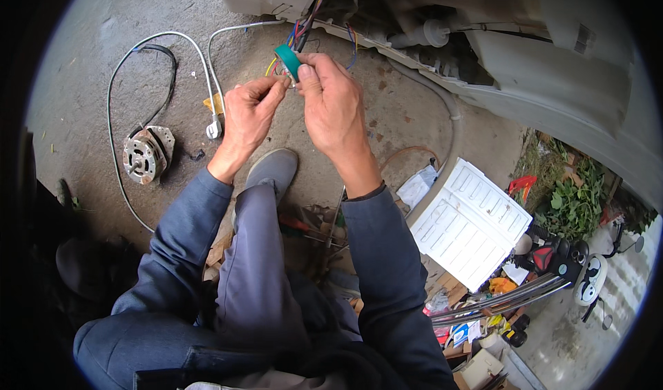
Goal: The person sits on the floor and repairs the wiring of a white appliance. They strip wire ends, twist connections, and wrap them with electrical tape. The person uses a screwdriver and electrical tape to secure the connections.
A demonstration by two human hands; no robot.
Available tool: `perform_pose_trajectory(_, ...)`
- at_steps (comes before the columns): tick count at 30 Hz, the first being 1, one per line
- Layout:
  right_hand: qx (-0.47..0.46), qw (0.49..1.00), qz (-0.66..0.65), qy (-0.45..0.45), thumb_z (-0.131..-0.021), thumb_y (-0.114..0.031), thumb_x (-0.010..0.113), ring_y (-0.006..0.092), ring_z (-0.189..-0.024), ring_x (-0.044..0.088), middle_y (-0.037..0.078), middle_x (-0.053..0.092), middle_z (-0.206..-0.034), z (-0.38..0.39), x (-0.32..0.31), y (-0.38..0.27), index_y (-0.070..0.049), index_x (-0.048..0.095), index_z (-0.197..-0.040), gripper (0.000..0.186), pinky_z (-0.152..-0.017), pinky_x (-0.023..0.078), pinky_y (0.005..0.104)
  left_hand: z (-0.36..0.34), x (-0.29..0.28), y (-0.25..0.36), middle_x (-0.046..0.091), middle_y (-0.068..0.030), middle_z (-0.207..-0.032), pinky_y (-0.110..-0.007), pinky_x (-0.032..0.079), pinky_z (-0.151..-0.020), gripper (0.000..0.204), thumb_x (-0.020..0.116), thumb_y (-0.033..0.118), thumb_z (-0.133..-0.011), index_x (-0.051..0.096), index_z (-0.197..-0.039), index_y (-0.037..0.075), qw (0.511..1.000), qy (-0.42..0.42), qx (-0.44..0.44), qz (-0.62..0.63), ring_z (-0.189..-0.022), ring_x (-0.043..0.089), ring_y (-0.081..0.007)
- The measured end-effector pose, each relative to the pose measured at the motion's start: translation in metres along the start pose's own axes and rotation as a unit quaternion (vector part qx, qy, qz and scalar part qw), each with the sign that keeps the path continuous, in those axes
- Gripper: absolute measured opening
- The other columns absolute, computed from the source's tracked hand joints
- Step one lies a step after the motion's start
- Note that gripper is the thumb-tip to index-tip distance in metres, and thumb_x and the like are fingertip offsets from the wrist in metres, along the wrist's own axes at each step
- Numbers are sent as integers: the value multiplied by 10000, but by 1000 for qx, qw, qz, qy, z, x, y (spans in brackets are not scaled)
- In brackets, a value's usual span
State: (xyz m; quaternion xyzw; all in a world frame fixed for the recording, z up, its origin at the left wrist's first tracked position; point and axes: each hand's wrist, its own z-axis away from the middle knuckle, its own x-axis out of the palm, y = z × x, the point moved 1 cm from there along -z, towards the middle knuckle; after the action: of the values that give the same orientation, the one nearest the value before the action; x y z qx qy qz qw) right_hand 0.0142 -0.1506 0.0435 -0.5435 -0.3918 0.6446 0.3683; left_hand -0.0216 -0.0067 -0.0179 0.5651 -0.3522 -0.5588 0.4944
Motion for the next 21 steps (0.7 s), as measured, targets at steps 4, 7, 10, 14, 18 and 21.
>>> perform_pose_trajectory(4,28,997,-60,41,-943,-110,708,139,-761,692,126,723,-923,-4,14,27,46,679,-957,159,-663,544,281,3,8,6,700,-162,-741,-411,533,-635,182,675,200,-914,769,-885,46,996,-5,69,52,-668,695,-326)
perform_pose_trajectory(7,135,984,-69,90,-927,-103,743,107,-757,673,100,718,-899,-1,11,31,42,685,-907,157,-641,539,258,0,13,12,712,-157,-754,-420,539,-645,187,673,205,-915,769,-912,44,994,-3,89,64,-684,695,-351)
perform_pose_trajectory(10,197,949,-229,92,-957,-147,725,108,-734,651,77,696,-870,3,27,31,22,680,-947,175,-617,549,274,-4,8,4,702,-155,-749,-341,519,-640,222,675,220,-935,756,-914,15,992,-55,-9,112,-666,682,-212)
perform_pose_trajectory(14,235,881,-404,69,-1008,-171,645,141,-798,648,59,669,-913,13,28,41,-3,644,-1040,171,-685,548,296,-5,3,7,705,-51,-762,-286,478,-627,298,642,242,-998,741,-922,-28,973,-124,-69,182,-698,613,-91)
perform_pose_trajectory(18,264,820,-508,4,-1041,-142,543,176,-850,640,31,638,-931,16,33,53,-46,620,-1080,129,-780,542,342,-8,6,-7,595,11,-689,-258,395,-612,285,639,234,-1009,723,-883,-7,944,-128,-136,271,-650,502,-73)
perform_pose_trajectory(21,280,806,-522,-1,-1038,-120,538,163,-853,642,17,648,-945,16,39,63,-55,639,-1103,136,-777,539,341,-8,6,-2,521,33,-655,-247,339,-605,281,630,233,-1017,707,-860,13,918,-130,-178,329,-619,427,-72)
